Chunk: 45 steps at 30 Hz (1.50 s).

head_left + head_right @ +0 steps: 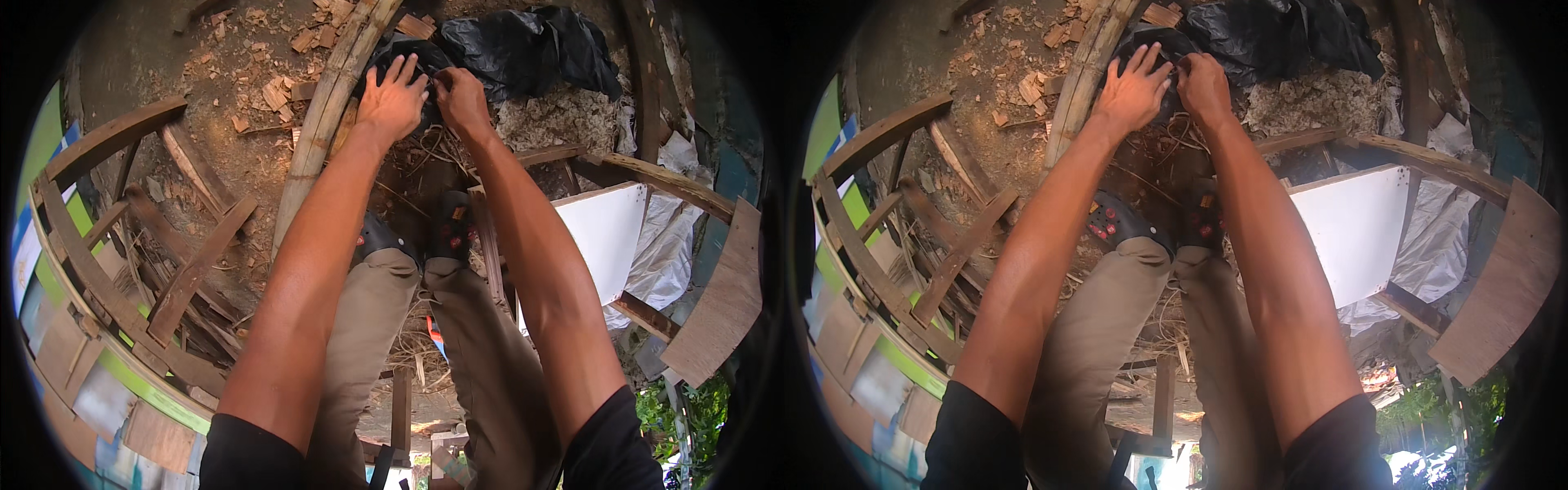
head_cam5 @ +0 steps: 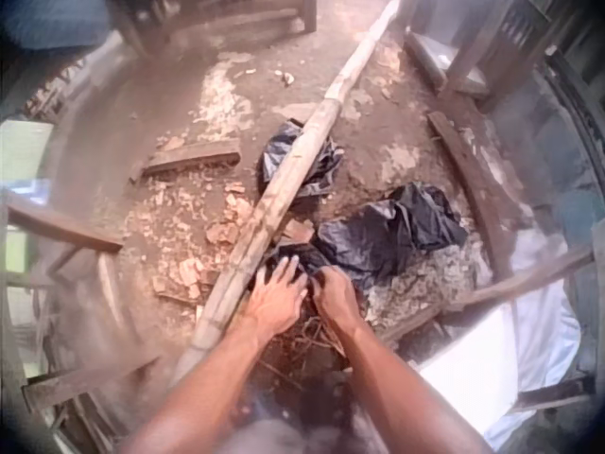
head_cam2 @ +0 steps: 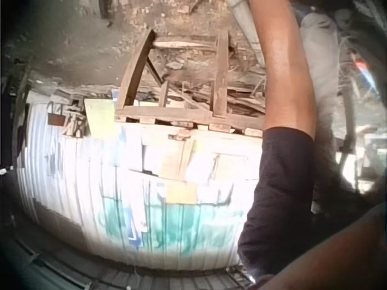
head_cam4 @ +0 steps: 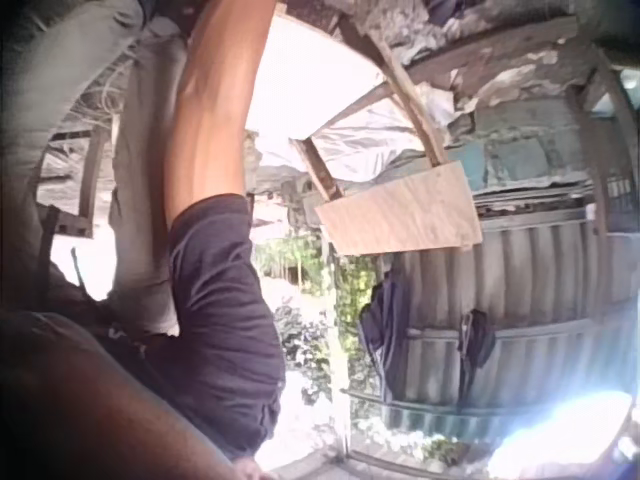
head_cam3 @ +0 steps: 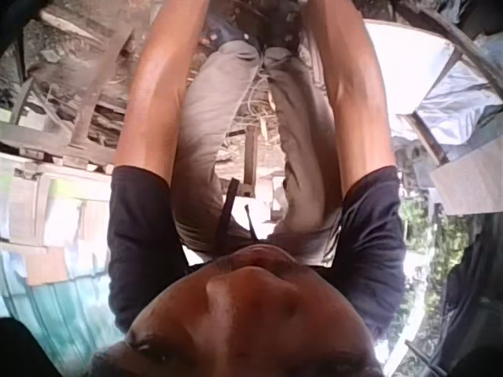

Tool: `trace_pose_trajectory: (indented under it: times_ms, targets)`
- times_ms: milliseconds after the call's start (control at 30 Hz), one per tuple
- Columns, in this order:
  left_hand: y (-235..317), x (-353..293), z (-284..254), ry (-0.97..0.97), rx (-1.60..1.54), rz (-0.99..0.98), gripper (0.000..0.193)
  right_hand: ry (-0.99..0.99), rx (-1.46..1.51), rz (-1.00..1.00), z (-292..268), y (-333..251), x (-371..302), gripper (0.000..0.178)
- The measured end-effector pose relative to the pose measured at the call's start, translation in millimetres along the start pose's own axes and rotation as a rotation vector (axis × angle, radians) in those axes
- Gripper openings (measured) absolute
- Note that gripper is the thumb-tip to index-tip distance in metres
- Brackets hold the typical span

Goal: The person repeatedly hammers nails into a wooden pallet using a hammer. They retrieve nails from a black plastic bag on the ground and drive them into the slats of the pallet.

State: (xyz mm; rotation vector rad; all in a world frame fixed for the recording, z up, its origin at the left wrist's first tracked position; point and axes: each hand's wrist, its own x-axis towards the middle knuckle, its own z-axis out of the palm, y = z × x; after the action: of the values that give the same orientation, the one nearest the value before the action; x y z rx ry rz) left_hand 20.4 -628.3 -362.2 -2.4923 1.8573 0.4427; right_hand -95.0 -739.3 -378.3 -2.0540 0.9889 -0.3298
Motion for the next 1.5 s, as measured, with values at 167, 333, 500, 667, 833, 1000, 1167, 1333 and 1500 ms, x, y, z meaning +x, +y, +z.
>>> trace_pose_trajectory:
  times_ms: [167,333,500,667,833,1000,1167,1333,1500]
  targets:
    - [-15,7,31,-0.033,0.1,-0.054,0.052,-0.016,-0.218,0.082,27,21,-1,0.02]
    - [-24,0,42,-0.024,-0.053,-0.058,0.055,-0.024,-0.27,0.055,33,21,-1,0.017]
    - [-20,1,21,-0.04,-0.297,-0.127,0.05,-0.032,-0.135,0.074,15,16,-6,0.016]
    - [-6,-17,-14,0.144,-0.745,-0.332,0.033,-0.078,0.027,0.193,-12,-24,-12,0.02]
    - [17,-36,-68,0.163,-1.232,-0.55,0.027,-0.095,0.094,0.166,-45,-67,-26,0.023]
    - [26,-52,-118,0.196,-1.558,-0.581,0.029,-0.146,0.137,0.192,-83,-136,-34,0.024]
    - [28,-76,-154,0.107,-1.415,-0.701,0.032,-0.127,-0.017,0.257,-100,-139,-25,0.022]
    - [22,-108,-165,0.202,-1.42,-0.741,0.033,-0.189,-0.036,0.153,-108,-175,-26,0.018]
    - [22,-146,-242,0.393,-1.577,-0.755,0.034,-0.372,0.055,0.0,-126,-282,-55,0.019]
